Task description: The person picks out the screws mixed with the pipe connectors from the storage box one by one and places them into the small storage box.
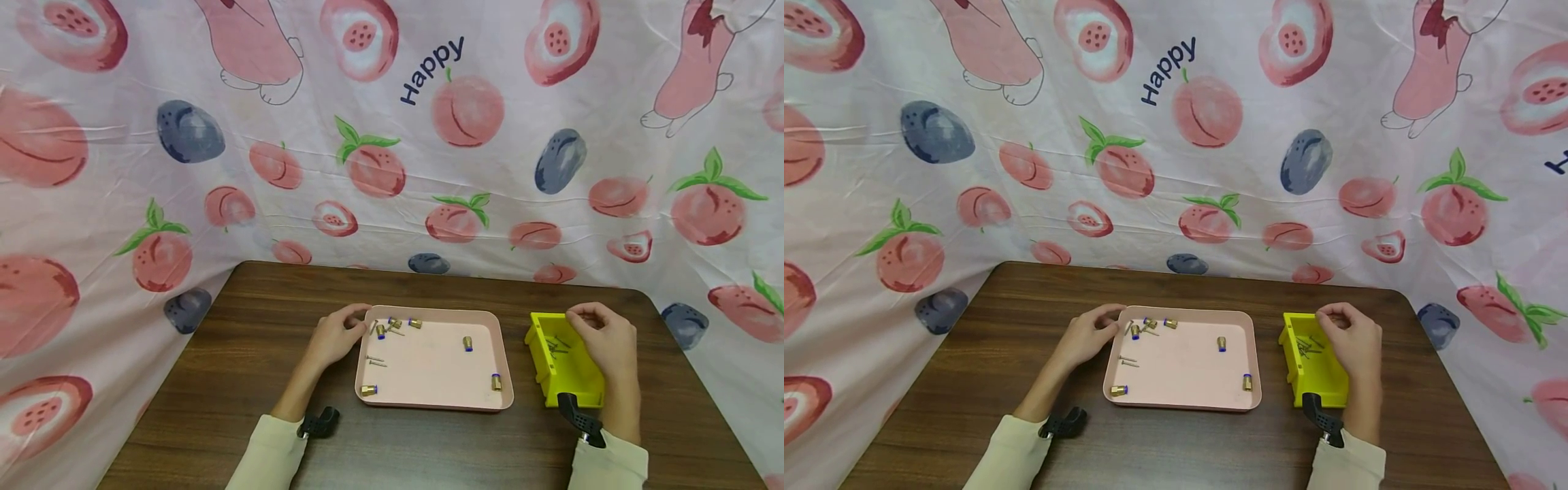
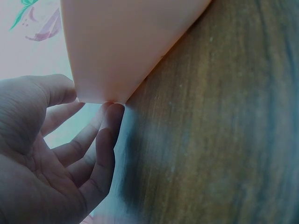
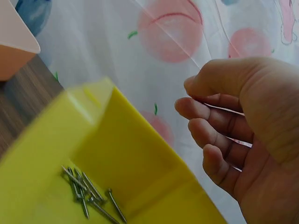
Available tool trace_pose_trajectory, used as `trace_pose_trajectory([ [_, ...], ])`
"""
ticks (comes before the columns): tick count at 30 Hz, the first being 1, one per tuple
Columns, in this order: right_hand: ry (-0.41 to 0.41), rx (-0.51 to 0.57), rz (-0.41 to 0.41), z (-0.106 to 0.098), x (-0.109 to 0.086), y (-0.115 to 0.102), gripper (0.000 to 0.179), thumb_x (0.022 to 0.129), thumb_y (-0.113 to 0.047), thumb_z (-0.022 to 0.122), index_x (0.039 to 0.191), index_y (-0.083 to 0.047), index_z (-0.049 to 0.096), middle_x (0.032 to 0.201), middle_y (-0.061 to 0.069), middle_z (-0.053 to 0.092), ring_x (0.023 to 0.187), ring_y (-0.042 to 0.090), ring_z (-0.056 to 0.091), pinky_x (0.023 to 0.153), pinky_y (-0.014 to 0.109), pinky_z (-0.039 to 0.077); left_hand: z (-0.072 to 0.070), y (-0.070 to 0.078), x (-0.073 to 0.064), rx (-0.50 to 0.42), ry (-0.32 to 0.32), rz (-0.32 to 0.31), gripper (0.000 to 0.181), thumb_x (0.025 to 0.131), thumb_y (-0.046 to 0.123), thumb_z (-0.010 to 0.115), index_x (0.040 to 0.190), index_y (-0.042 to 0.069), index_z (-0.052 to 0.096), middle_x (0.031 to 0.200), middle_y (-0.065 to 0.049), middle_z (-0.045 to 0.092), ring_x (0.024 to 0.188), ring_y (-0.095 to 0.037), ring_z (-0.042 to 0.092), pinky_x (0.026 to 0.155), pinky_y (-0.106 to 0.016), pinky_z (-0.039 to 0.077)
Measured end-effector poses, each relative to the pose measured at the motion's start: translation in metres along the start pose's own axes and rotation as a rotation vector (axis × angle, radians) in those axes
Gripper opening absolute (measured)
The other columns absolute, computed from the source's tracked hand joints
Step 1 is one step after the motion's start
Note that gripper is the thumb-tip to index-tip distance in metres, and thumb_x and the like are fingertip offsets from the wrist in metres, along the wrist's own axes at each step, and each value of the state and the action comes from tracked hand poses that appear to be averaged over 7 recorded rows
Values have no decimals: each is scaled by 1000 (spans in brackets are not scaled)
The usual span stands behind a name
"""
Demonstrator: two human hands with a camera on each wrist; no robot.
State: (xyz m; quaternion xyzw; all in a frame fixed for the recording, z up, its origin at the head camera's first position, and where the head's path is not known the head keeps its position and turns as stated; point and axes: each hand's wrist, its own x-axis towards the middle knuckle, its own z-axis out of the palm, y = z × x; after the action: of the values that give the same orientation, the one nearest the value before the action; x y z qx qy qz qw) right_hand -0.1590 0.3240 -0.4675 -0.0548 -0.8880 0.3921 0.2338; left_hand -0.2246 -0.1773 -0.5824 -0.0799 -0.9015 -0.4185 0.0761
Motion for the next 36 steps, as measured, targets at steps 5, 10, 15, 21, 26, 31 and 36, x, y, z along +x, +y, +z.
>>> trace_pose_trajectory([
  [5,-46,69,-42,4,1,-10,25,106,-24,77,114,0,78,98,4,74,83,4,58,75,12,46,0,-1,0,-2,-4,0,39,102,36,72,141,34,75,90,16,77,59,-14,61,61,-37,49],
  [10,-66,116,-123,11,1,-19,19,103,-16,79,112,0,78,98,8,76,86,-1,59,77,9,46,-7,15,-8,7,17,28,39,101,33,72,140,29,76,93,11,79,61,-13,60,62,-34,48],
  [15,-70,161,-182,20,1,-30,15,100,-11,81,111,0,79,100,11,75,88,-1,60,77,9,48,-11,24,-14,6,38,57,37,102,31,71,138,25,76,93,6,79,61,-15,59,61,-34,46],
  [21,-104,207,-222,31,-1,-42,16,99,-9,82,112,-1,78,101,13,75,87,1,62,77,12,48,-6,12,-8,-8,6,24,39,103,33,72,142,28,75,94,10,79,60,-14,58,61,-35,47],
  [26,-157,236,-245,41,-1,-49,20,99,-9,82,117,-1,77,102,13,75,88,4,63,76,14,49,-4,8,-5,2,15,36,40,102,34,72,142,29,75,92,11,78,61,-13,59,61,-35,47],
  [31,-204,238,-265,50,-2,-56,22,99,-9,82,119,-1,76,104,15,76,86,9,64,74,16,51,-12,26,-14,-13,39,85,38,103,31,72,139,22,76,91,5,79,63,-15,59,60,-35,45],
  [36,-232,231,-303,57,-4,-64,23,99,-6,81,120,0,74,109,18,76,85,12,65,73,17,51,-13,30,-15,-18,34,67,37,102,30,72,138,23,76,91,4,79,62,-14,58,60,-36,44],
])
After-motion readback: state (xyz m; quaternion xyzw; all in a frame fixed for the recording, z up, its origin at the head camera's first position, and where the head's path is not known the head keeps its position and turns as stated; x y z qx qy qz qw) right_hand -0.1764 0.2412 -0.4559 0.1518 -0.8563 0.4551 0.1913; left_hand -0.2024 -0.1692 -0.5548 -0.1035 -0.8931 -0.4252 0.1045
